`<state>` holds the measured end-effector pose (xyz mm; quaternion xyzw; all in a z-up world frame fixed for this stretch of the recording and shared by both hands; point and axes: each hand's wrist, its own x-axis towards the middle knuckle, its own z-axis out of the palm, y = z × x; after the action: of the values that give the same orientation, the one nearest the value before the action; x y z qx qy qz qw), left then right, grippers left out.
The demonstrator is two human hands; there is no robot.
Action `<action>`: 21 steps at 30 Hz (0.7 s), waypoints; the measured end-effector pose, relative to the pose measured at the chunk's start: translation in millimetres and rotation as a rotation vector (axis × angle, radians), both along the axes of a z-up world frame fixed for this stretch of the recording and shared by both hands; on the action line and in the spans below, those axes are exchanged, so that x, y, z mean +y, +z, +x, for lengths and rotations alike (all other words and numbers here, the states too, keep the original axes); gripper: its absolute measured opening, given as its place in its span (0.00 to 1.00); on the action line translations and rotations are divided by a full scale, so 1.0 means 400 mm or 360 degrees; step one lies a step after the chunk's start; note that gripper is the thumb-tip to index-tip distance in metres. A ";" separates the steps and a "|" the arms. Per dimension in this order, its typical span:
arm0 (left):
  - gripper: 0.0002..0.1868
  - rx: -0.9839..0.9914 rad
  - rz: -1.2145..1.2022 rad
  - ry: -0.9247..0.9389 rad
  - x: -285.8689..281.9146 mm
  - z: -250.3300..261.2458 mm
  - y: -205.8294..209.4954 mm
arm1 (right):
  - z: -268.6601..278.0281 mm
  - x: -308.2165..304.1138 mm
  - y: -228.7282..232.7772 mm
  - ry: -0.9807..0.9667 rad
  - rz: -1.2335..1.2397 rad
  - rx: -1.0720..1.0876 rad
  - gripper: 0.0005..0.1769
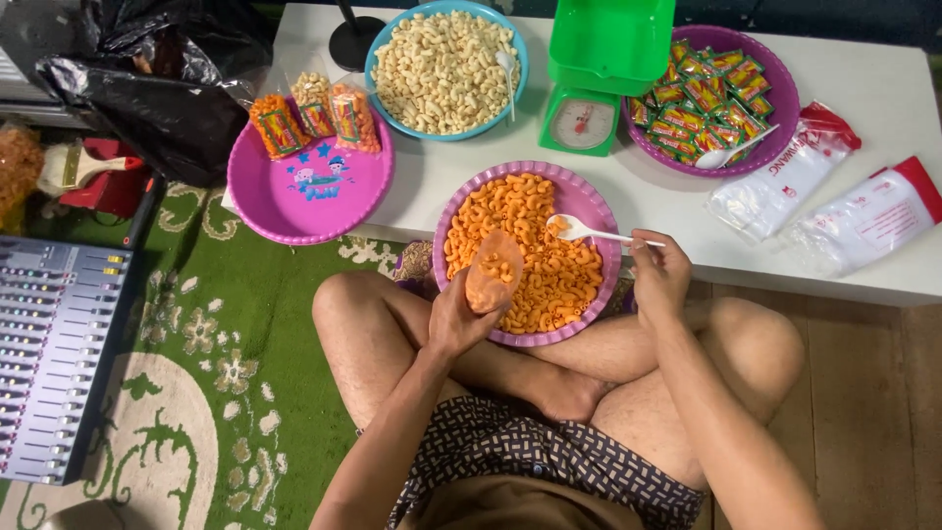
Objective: A person sitting on the floor uses a spoon to fill small plastic bags with orange snacks from a large bowl.
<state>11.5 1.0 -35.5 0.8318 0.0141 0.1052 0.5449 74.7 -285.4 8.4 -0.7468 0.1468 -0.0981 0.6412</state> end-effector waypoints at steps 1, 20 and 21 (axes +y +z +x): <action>0.39 -0.0003 -0.0002 0.0013 0.001 -0.003 0.006 | -0.011 0.001 0.018 0.0013 -0.0002 -0.0003 0.09; 0.39 -0.0087 -0.0002 -0.0045 0.017 -0.004 -0.009 | -0.160 0.129 0.266 0.0291 -0.0350 -0.0462 0.10; 0.39 -0.0094 -0.0020 -0.0063 0.016 -0.004 -0.011 | -0.164 0.142 0.274 0.0306 -0.0362 -0.0490 0.11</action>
<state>9.7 7.6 -40.1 0.8250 -0.0178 0.1186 0.5523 9.2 -228.6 118.0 -0.8011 -0.0368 -0.1651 0.5741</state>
